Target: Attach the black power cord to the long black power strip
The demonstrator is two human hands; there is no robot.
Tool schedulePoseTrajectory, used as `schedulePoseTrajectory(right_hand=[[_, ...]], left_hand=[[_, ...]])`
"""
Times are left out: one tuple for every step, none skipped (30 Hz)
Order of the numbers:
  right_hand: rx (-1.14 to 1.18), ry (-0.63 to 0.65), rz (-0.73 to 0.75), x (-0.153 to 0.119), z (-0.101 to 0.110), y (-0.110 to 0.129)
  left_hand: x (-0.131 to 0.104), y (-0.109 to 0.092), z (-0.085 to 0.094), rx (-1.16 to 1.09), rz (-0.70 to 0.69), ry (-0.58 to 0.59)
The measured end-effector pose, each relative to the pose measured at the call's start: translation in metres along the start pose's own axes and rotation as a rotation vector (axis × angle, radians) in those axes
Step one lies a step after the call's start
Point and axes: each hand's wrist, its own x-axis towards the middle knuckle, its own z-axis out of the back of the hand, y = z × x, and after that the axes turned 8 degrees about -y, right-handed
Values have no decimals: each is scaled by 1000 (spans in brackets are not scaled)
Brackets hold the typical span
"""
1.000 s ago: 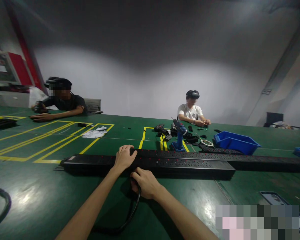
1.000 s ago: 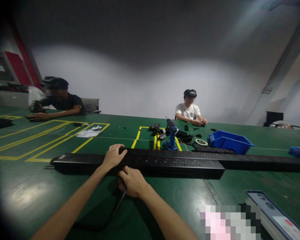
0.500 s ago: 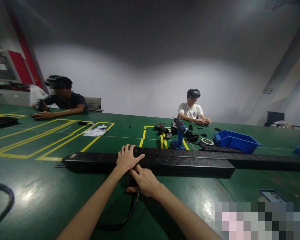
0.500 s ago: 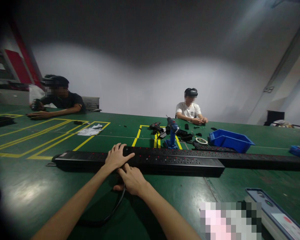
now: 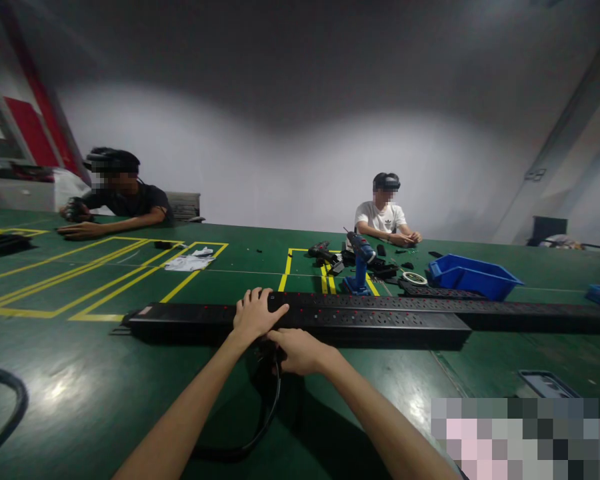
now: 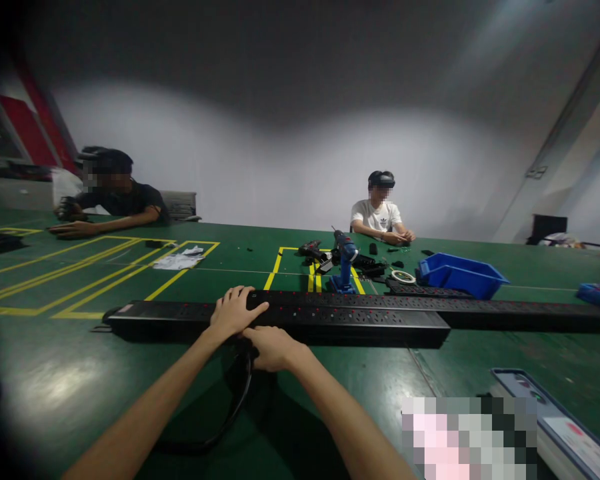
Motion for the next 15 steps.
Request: schedulePoseTrajectory(right_hand=[[19, 16, -7, -1, 5, 0], [34, 35, -20, -2, 9, -1], [43, 53, -36, -3, 13, -1], [48, 66, -53, -4, 17, -1], [52, 70, -69, -5, 21, -2], [53, 61, -81, -5, 26, -3], [56, 39, -91, -6, 31, -5], [59, 5, -101, -6, 36, -8], [59, -36, -116, -6, 41, -11], [56, -87, -141, -6, 47, -15], [48, -145, -176, -6, 52, -20], [37, -201, -222, -6, 57, -26], [23, -253, -278, -7, 61, -33], [6, -294, -342, -8, 64, -40], [-14, -319, -410, -10, 66, -47]], left_hand=[[0, 0, 0, -1, -4, -1], [0, 0, 1, -2, -6, -4], [0, 0, 1, -4, -9, -5], [-1, 0, 2, -5, -9, -6], [-1, 0, 3, -7, -11, -4], [-1, 0, 3, -9, -12, -2], [-1, 0, 4, -12, -14, -1], [-2, 0, 4, -16, -15, -1], [-2, -1, 5, -20, -14, -1], [-2, -1, 6, -25, -11, -1], [-2, -1, 7, -30, -6, 2], [-2, -2, 8, -35, 1, 6], [-2, -2, 9, -39, 5, 10], [-2, -2, 10, -44, 7, 15], [-2, -3, 12, -48, 6, 17]])
